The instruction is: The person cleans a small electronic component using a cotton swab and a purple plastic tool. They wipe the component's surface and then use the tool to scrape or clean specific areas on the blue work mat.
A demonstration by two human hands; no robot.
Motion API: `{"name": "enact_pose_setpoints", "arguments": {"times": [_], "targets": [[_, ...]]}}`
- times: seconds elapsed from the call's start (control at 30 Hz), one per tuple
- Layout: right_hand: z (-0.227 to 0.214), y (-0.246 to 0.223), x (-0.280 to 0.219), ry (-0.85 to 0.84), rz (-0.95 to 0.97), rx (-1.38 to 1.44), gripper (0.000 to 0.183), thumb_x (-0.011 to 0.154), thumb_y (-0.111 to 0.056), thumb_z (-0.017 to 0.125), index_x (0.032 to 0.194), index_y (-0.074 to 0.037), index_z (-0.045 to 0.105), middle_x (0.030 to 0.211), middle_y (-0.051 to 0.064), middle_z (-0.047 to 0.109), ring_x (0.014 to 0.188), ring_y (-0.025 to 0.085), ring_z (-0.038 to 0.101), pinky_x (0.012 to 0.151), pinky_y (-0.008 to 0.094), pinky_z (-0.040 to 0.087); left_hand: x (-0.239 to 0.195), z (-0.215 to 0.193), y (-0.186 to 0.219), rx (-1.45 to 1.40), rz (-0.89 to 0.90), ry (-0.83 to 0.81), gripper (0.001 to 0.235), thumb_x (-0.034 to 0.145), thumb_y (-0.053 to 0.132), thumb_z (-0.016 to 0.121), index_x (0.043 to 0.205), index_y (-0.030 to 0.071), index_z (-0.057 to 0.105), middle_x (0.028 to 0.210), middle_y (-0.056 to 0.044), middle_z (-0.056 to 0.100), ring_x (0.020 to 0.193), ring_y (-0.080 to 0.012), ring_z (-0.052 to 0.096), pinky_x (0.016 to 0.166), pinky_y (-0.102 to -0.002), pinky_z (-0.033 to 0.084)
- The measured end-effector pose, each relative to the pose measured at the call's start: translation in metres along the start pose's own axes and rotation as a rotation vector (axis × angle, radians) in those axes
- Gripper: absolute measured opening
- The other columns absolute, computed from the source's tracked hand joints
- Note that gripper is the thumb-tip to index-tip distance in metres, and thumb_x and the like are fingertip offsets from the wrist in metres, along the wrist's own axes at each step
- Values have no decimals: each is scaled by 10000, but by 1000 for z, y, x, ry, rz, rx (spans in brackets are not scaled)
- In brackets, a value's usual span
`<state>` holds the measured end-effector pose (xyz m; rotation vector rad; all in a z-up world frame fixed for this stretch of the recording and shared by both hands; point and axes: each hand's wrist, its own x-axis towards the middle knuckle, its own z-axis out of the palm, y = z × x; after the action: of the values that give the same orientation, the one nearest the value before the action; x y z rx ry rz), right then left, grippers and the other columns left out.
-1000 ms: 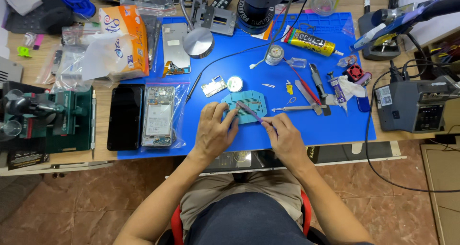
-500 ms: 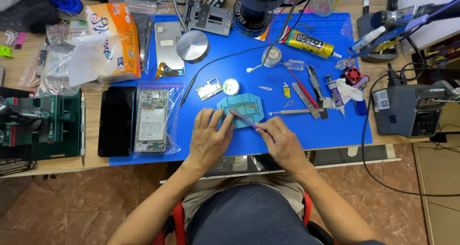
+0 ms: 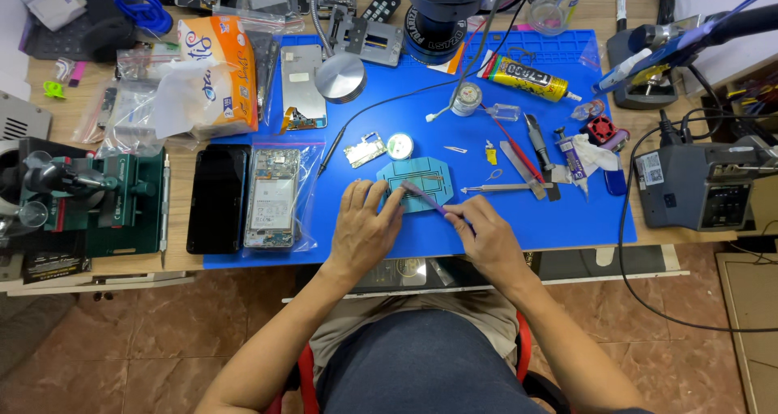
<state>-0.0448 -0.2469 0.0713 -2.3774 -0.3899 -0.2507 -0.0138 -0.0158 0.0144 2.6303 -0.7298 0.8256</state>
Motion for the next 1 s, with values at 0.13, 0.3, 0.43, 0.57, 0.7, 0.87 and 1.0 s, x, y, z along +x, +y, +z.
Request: {"name": "enact_pose_setpoints", "arguments": {"times": [0.13,0.3,0.43,0.57,0.7,0.87,1.0], "targets": [[-5,4,0,13,36,-43,153,1078,-223,656,1088,-124,773,888,20,658,864,243,742,735,349,623,-2,-2,1,8,-8,-31,268,995,278,689,1239,168,693,1159,-78,571,1146,-276,574,1108,-477,442],[4,3,0,-2,32,-54,167,1091,-217,632,1128,-103,748,891,35,635,870,256,742,723,362,629,-3,-1,1,-8,6,11,287,984,255,697,1247,141,678,1169,-100,571,1138,-309,587,1098,-495,452],[-1,-6,1,-5,36,-40,160,1095,-186,629,1138,-86,747,905,33,626,872,254,737,721,367,634,-4,-4,2,-18,-9,-3,285,983,252,703,1246,143,683,1167,-101,578,1138,-304,587,1099,-490,449],[1,2,1,-24,58,-34,157,1082,-229,646,1114,-132,765,902,25,650,899,242,737,764,348,621,-2,-3,2,-29,-13,-7,276,989,256,695,1243,148,685,1164,-94,567,1152,-295,581,1105,-486,448],[-3,-8,7,-65,99,60,136,1050,-226,680,1079,-134,776,882,52,673,896,272,743,765,371,626,-2,-1,-1,-53,-7,6,277,978,241,700,1234,134,689,1165,-110,566,1152,-316,587,1097,-492,457],[-4,1,7,-14,141,61,146,1068,-227,669,1077,-134,782,895,31,678,876,242,728,770,352,606,-3,2,-2,-123,-34,21,255,986,238,697,1213,123,708,1159,-109,585,1152,-310,601,1101,-485,466],[-2,-5,5,-56,123,61,144,1056,-234,678,1064,-133,781,890,38,690,893,244,746,785,352,614,-3,4,-2,-126,-40,26,315,971,232,706,1264,118,689,1164,-106,588,1153,-306,602,1100,-486,472]]}}
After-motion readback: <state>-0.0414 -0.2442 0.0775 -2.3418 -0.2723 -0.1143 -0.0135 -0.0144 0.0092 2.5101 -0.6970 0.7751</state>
